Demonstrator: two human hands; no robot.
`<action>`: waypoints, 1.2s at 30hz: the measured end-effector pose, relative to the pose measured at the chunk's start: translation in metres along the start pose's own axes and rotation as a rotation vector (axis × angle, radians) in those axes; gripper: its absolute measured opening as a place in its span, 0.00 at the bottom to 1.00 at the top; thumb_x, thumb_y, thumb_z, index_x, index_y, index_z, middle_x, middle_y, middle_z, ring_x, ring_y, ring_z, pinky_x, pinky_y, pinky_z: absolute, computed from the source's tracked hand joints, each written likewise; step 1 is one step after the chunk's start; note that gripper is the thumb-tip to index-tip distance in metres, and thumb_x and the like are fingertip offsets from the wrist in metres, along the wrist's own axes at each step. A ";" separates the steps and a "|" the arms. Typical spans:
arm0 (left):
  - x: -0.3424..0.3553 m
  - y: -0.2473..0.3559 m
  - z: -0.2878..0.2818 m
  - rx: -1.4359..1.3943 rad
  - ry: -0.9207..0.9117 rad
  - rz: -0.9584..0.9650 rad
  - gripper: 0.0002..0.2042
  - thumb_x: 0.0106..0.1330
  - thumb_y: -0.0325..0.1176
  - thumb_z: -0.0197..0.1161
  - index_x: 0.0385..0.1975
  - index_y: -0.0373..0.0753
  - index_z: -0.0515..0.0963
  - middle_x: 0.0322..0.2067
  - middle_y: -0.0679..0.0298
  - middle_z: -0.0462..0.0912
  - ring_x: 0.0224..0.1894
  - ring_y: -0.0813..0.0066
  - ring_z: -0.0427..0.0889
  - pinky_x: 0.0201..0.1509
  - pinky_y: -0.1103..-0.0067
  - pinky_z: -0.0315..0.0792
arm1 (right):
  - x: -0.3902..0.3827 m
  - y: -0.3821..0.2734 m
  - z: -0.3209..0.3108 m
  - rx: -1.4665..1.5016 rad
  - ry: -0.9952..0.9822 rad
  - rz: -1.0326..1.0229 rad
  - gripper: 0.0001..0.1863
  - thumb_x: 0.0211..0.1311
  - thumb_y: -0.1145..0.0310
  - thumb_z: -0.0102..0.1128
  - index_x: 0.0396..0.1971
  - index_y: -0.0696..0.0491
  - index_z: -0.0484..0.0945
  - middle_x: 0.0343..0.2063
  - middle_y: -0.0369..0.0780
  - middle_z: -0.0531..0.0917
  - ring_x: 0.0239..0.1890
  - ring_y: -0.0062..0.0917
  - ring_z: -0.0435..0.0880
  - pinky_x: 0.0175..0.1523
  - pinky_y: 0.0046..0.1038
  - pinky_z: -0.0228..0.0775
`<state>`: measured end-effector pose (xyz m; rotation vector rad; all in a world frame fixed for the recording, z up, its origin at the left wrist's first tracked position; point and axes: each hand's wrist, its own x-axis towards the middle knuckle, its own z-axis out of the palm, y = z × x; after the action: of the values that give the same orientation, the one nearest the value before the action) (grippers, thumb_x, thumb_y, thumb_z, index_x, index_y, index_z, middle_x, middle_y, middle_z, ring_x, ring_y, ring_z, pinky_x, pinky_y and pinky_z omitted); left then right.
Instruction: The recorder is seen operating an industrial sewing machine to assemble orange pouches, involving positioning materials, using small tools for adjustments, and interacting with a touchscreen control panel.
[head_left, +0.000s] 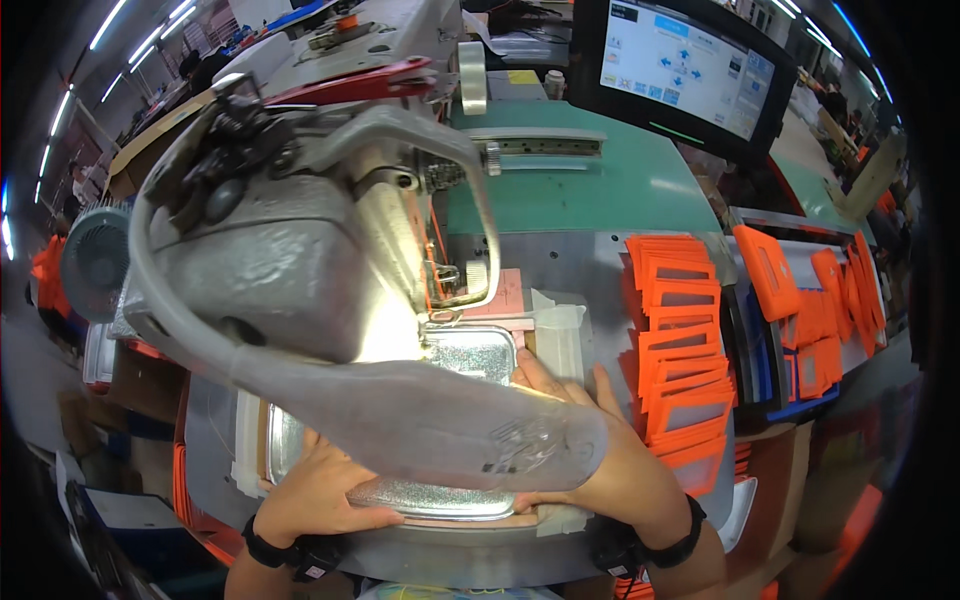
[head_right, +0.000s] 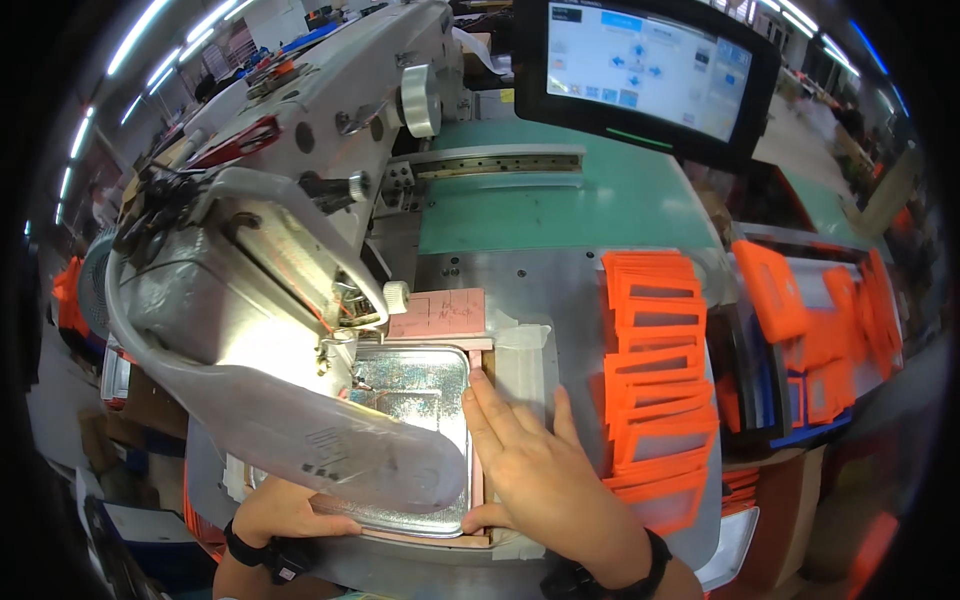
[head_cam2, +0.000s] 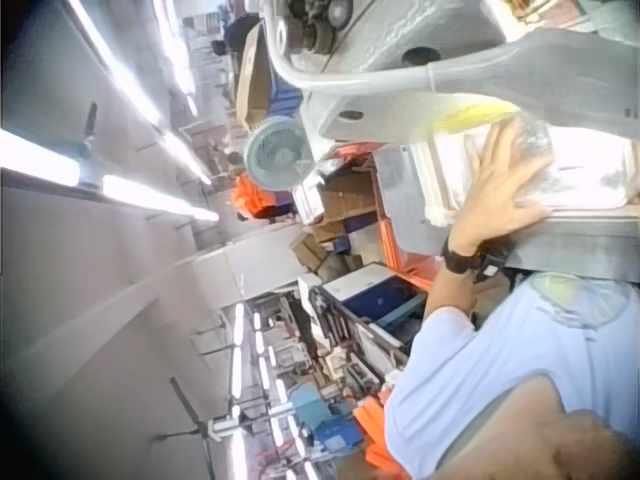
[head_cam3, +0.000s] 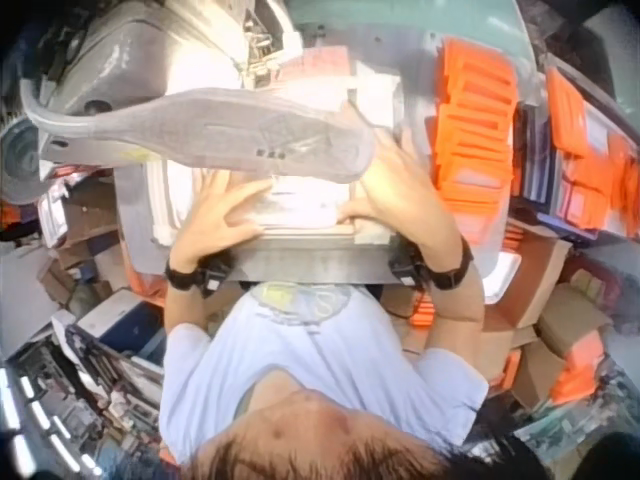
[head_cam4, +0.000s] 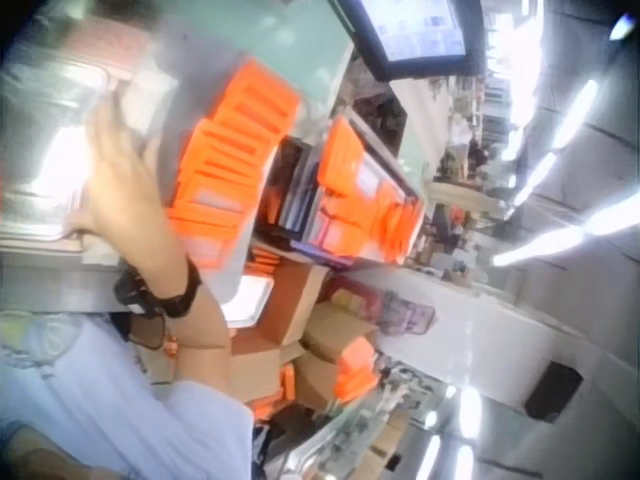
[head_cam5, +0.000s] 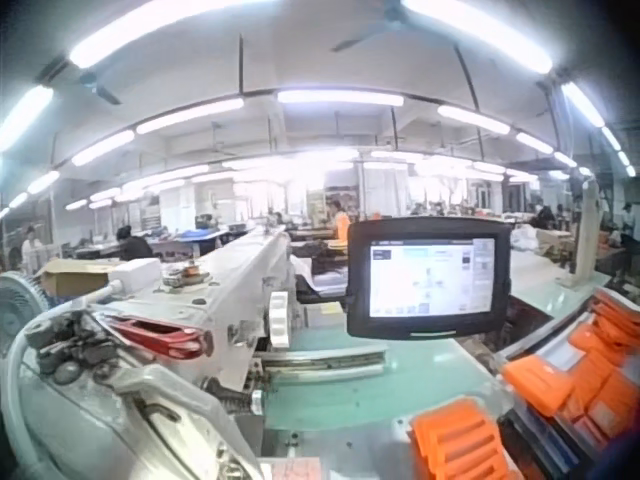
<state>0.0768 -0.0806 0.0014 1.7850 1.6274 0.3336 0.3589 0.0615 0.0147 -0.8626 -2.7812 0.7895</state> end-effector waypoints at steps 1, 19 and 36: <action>-0.001 0.002 0.001 -0.039 0.071 0.025 0.30 0.54 0.54 0.71 0.53 0.43 0.80 0.61 0.50 0.73 0.64 0.49 0.67 0.71 0.52 0.48 | 0.000 0.000 0.002 -0.013 0.018 0.000 0.60 0.34 0.48 0.79 0.66 0.66 0.60 0.70 0.49 0.57 0.60 0.37 0.70 0.67 0.66 0.51; 0.007 0.068 0.012 0.135 0.003 -0.018 0.22 0.56 0.38 0.72 0.53 0.50 0.82 0.44 0.58 0.75 0.46 0.60 0.77 0.52 0.72 0.71 | -0.002 0.008 0.009 -0.039 0.066 -0.014 0.58 0.35 0.50 0.78 0.66 0.65 0.61 0.70 0.47 0.59 0.60 0.35 0.70 0.67 0.66 0.52; 0.007 0.067 0.020 0.130 0.013 -0.142 0.20 0.54 0.44 0.73 0.49 0.59 0.85 0.42 0.63 0.72 0.47 0.63 0.69 0.56 0.71 0.64 | -0.003 0.009 0.008 -0.027 0.065 -0.003 0.57 0.37 0.49 0.77 0.66 0.65 0.61 0.70 0.49 0.59 0.62 0.34 0.70 0.67 0.67 0.50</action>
<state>0.1416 -0.0788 0.0274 1.7520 1.8102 0.1775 0.3639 0.0622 0.0034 -0.8719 -2.7421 0.7127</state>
